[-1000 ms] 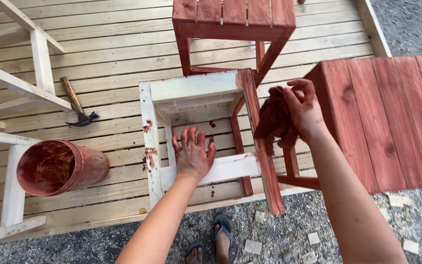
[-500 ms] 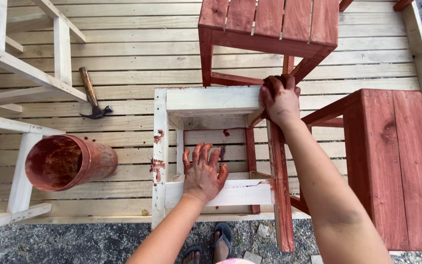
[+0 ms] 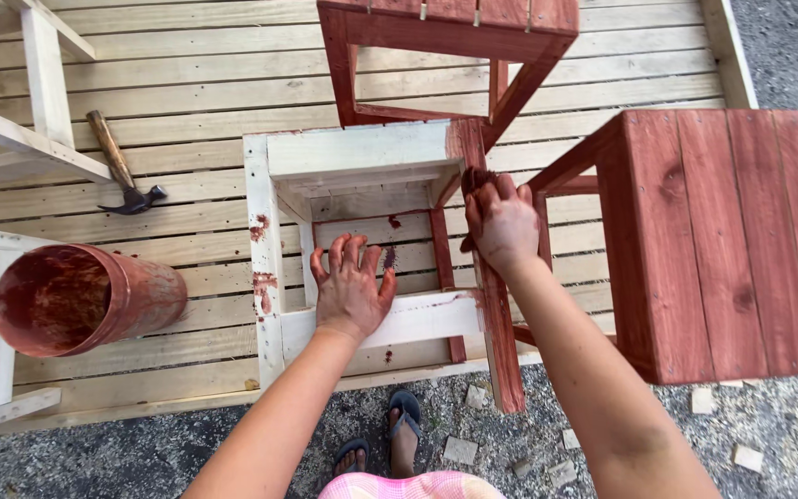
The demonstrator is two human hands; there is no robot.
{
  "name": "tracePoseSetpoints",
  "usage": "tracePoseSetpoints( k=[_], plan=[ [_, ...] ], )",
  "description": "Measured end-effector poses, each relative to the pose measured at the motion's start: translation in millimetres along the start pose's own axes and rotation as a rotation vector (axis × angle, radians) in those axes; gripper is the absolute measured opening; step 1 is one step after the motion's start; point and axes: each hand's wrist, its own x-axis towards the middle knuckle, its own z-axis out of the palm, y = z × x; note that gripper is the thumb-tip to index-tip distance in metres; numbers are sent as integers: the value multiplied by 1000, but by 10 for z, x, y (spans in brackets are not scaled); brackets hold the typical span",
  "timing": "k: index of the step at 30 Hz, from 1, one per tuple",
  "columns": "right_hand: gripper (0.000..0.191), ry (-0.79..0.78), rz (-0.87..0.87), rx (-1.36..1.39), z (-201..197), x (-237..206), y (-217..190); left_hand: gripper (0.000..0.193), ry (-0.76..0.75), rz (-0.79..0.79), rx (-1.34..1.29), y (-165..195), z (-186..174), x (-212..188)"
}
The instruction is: The person applies a red wood stain to unfinished wooden stool frames. They dip a cloth into a bucket of stain and wipe it over the legs, rails and seat edges of the stools, working on one stool at a time and turning stools to reach different surfaces.
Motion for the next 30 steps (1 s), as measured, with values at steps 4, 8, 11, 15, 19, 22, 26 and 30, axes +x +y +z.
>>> tracePoseSetpoints(
  k=[4,8,11,15,19,22,26,30],
  plan=[
    [25,61,-11,50,-178,-703,-51,46,-33,-31,2,16,-5,-10],
    [28,-91,74,11,-389,-1354,-103,45,-15,-10,30,15,-15,-17],
    [32,-147,116,-41,-540,-1817,-158,43,3,-1,9,12,-2,-22],
    [30,-131,146,24,-737,-2393,-231,42,81,15,-43,11,21,-56],
    [31,-231,86,51,-1009,-2750,-155,44,60,16,15,26,7,-61],
    [30,-529,412,88,-1215,-2712,25,44,25,12,56,39,-8,-45],
    [33,-491,591,549,-1527,-2216,354,45,16,12,40,36,8,-27],
    [29,-282,807,1160,-1990,-1697,456,43,43,10,-21,32,34,-35]
  ],
)
